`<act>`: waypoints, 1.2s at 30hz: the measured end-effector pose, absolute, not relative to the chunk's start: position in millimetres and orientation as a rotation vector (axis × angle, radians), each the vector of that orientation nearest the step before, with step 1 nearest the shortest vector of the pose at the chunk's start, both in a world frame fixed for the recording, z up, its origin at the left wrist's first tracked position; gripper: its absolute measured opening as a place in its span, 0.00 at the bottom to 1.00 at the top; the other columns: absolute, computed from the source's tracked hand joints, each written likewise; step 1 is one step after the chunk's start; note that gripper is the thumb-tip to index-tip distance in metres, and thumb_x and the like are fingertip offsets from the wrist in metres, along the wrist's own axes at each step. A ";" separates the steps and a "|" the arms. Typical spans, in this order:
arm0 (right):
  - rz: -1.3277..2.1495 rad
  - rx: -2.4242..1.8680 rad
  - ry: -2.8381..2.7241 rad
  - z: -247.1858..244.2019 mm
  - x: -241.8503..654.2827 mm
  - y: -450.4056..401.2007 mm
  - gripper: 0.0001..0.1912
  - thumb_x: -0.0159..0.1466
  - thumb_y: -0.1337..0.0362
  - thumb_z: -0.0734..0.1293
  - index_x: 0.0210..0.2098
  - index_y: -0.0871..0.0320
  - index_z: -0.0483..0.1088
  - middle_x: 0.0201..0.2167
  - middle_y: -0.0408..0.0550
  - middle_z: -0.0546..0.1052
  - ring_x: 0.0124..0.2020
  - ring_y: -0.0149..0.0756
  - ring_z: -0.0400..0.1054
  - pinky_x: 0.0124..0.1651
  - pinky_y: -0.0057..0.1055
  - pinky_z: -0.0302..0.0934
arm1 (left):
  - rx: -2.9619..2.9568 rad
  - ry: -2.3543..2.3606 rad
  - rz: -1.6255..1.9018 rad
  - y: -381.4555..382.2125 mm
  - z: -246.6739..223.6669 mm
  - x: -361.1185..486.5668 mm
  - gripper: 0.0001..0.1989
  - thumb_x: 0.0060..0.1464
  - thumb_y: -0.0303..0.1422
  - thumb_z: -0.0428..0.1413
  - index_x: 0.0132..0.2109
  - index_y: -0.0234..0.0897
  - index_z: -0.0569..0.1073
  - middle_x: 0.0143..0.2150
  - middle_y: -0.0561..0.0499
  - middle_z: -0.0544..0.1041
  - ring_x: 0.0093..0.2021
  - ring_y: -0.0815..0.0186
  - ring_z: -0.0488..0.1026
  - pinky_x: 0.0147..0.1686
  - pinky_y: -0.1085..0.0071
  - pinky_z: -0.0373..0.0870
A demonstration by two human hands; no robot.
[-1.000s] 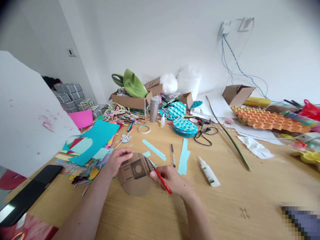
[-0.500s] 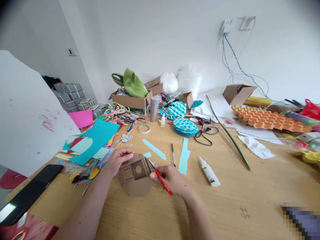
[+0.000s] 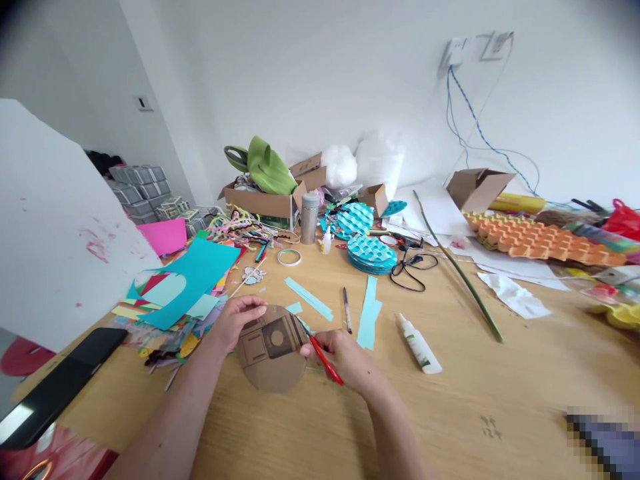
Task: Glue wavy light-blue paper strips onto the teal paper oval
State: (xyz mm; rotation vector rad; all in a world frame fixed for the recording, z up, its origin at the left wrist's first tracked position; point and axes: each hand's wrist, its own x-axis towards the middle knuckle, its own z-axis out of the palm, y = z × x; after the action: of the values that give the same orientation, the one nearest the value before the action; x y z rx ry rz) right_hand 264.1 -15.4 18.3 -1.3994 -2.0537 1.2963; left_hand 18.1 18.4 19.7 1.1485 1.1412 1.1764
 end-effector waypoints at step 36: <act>1.241 -1.330 -2.203 28.8 263.6 -19.2 0.32 0.58 0.34 0.61 0.18 0.56 0.52 0.17 0.36 0.51 0.20 0.25 0.45 0.21 0.25 0.39 | 1.467 1.097 1.047 12.6 24.4 20.3 0.10 0.44 0.38 0.62 0.30 0.35 0.78 0.28 0.51 0.76 0.31 0.65 0.70 0.34 0.71 0.63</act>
State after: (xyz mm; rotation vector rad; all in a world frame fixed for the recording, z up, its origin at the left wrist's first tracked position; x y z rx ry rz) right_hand 263.6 -19.2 28.8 -1.3297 -2.2028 1.2410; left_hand 20.3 12.6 24.4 1.4674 1.0970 1.0472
